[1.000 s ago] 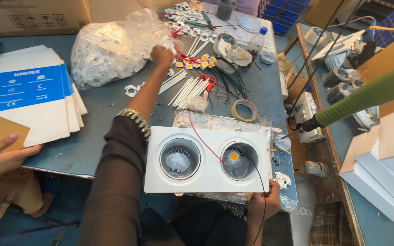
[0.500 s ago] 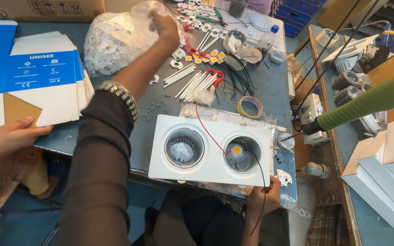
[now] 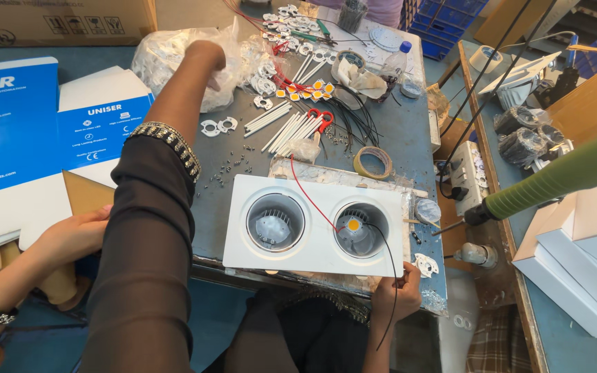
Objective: The person assembles a lighting fixture by inserting LED components into a housing, using a power screwdriver to secure them, and connecting wires by hand.
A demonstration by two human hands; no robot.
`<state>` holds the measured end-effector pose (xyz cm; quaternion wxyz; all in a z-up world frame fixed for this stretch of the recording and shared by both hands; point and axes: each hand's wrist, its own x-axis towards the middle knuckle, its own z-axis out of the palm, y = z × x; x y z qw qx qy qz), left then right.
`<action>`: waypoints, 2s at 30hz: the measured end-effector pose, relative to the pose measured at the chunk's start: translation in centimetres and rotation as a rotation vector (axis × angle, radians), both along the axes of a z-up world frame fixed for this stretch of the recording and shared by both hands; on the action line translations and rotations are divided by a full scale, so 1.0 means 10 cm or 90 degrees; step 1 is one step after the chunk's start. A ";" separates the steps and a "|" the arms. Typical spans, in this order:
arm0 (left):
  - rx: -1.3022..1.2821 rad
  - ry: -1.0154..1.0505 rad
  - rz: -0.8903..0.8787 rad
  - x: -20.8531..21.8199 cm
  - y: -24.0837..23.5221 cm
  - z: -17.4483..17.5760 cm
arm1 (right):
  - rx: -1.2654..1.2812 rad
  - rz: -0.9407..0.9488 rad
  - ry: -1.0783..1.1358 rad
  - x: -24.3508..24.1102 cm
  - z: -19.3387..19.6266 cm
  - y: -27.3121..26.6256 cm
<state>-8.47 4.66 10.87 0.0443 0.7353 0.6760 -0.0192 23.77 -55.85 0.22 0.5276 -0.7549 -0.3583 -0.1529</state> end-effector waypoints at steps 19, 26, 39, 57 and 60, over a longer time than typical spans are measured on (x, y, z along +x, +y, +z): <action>0.276 -0.025 -0.091 0.48 -0.17 -0.85 | -0.007 -0.004 -0.011 -0.04 0.05 0.01; 0.324 -0.103 -0.106 0.46 -0.29 -1.03 | 0.007 0.012 0.006 -0.05 0.08 0.00; 0.300 -0.546 -0.077 0.24 -1.37 -0.02 | -0.007 0.014 0.000 -0.04 0.06 -0.01; 0.588 -0.573 -0.852 0.32 -5.01 1.06 | 0.057 0.521 0.380 -0.62 1.95 -0.62; 0.542 -0.592 -0.903 0.45 -5.05 0.95 | -0.077 0.666 0.482 -0.85 2.14 -0.43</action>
